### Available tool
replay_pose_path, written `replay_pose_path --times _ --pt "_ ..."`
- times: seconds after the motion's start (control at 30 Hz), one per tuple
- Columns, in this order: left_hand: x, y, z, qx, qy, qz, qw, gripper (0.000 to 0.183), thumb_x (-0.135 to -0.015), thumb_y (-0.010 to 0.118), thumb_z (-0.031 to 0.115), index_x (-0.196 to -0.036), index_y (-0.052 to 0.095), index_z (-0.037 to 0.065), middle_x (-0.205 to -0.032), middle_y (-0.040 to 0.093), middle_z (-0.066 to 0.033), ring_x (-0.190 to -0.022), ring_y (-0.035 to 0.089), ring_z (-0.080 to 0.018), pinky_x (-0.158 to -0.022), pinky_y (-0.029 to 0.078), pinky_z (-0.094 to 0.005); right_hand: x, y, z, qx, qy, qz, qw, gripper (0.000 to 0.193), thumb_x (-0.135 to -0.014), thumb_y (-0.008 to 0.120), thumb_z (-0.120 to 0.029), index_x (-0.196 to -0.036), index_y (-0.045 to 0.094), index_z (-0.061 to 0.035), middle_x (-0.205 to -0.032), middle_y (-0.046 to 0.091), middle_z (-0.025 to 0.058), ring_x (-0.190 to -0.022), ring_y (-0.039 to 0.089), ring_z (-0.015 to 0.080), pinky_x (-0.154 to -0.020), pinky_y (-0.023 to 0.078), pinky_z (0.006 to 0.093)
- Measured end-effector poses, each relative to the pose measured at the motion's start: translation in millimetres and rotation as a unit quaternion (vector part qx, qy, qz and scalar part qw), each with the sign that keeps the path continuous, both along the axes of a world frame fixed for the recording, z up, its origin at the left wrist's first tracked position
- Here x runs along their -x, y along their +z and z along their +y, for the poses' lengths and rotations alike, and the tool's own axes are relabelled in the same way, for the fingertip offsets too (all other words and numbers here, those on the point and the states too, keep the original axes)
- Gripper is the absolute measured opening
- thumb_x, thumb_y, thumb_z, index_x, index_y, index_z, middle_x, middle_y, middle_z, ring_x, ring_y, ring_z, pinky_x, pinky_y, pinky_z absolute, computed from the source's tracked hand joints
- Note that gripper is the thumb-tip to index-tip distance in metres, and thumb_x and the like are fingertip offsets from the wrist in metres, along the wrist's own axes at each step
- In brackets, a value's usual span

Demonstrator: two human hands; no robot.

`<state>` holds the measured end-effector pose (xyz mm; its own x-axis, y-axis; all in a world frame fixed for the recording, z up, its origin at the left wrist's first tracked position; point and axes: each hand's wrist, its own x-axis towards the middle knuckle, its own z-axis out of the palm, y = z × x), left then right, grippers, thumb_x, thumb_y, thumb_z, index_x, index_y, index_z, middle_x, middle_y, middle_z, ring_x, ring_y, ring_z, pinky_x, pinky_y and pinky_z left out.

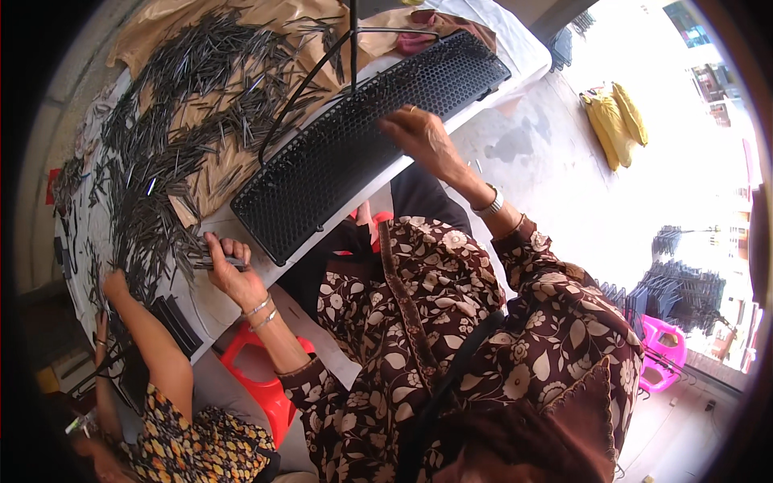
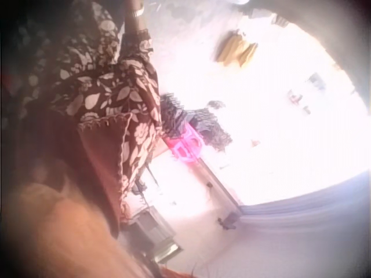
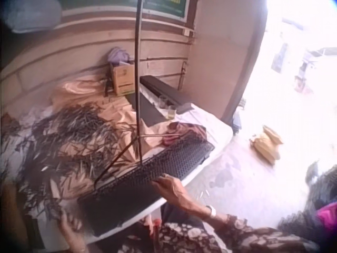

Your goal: The person sorts and organizes small metal rods on a workbench by hand.

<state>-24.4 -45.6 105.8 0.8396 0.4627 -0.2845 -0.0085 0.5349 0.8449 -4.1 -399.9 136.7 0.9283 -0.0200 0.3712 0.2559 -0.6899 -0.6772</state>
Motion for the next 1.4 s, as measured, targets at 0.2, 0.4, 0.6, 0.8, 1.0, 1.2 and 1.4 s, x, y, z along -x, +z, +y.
replay_pose_path --times 0.2,0.4,0.6,0.8,1.0,1.2,1.4 --pt "33 52 -71 0.137 -0.271 0.05 0.952 0.033 -0.1 0.052 0.022 -0.124 0.053 -0.001 -0.079 0.05 -0.0013 -0.059 0.038 -0.007 -0.049 0.03 -0.0214 33 26 26 -0.271 0.131 0.294 0.907 0.037 -0.095 0.062 -0.034 -0.099 0.066 0.0027 -0.071 0.059 0.0036 -0.07 0.057 0.0111 -0.063 0.049 0.0291" --pt "37 42 -163 0.12 -0.365 0.1 0.918 0.019 -0.093 0.063 0.015 -0.105 0.062 0.001 -0.079 0.062 -0.0057 -0.058 0.048 -0.0074 -0.046 0.034 -0.0214 38 32 11 -0.288 0.156 0.25 0.911 0.036 -0.091 0.067 -0.03 -0.108 0.066 0.0015 -0.099 0.069 0.0117 -0.095 0.063 0.0179 -0.083 0.05 0.0305" --pt "39 45 -184 0.052 -0.404 0.102 0.907 0.016 -0.088 0.069 0.019 -0.093 0.065 0.005 -0.076 0.065 -0.0046 -0.058 0.054 -0.0074 -0.046 0.038 -0.0204 41 34 -2 -0.307 0.15 0.3 0.891 0.03 -0.088 0.07 -0.025 -0.104 0.067 0.0006 -0.09 0.07 0.0064 -0.088 0.062 0.012 -0.08 0.049 0.0277" --pt "41 40 -188 0.03 -0.421 0.077 0.903 0.021 -0.089 0.07 0.024 -0.098 0.065 0.006 -0.079 0.067 -0.0062 -0.061 0.058 -0.0089 -0.05 0.041 -0.0215 38 28 -11 -0.295 0.167 0.341 0.877 0.027 -0.089 0.064 -0.025 -0.099 0.068 -0.0005 -0.084 0.067 0.004 -0.079 0.059 0.0104 -0.072 0.048 0.0285" --pt "44 41 -188 0.043 -0.369 0.133 0.919 0.026 -0.09 0.068 0.026 -0.103 0.064 0.004 -0.081 0.068 -0.0059 -0.066 0.063 -0.0141 -0.056 0.047 -0.0272 38 34 -10 -0.25 0.135 0.323 0.903 0.03 -0.089 0.062 -0.027 -0.101 0.067 0.0001 -0.082 0.066 0.006 -0.078 0.059 0.0119 -0.07 0.048 0.0294" --pt "44 52 -194 0.015 -0.379 0.105 0.919 0.021 -0.093 0.063 0.025 -0.093 0.065 0.004 -0.077 0.065 -0.0043 -0.061 0.059 -0.0119 -0.049 0.043 -0.024 39 38 -2 -0.232 0.156 0.297 0.913 0.032 -0.092 0.059 -0.028 -0.1 0.066 0.0025 -0.083 0.067 0.0087 -0.08 0.062 0.0142 -0.071 0.05 0.0311" --pt "43 51 -195 -0.007 -0.418 0.116 0.901 0.023 -0.094 0.063 0.026 -0.091 0.064 0.003 -0.071 0.062 -0.0025 -0.056 0.055 -0.0092 -0.045 0.037 -0.0217 40 39 -7 -0.22 0.145 0.314 0.912 0.03 -0.092 0.063 -0.027 -0.099 0.066 0.0021 -0.078 0.067 0.0082 -0.075 0.062 0.0144 -0.068 0.05 0.0307"
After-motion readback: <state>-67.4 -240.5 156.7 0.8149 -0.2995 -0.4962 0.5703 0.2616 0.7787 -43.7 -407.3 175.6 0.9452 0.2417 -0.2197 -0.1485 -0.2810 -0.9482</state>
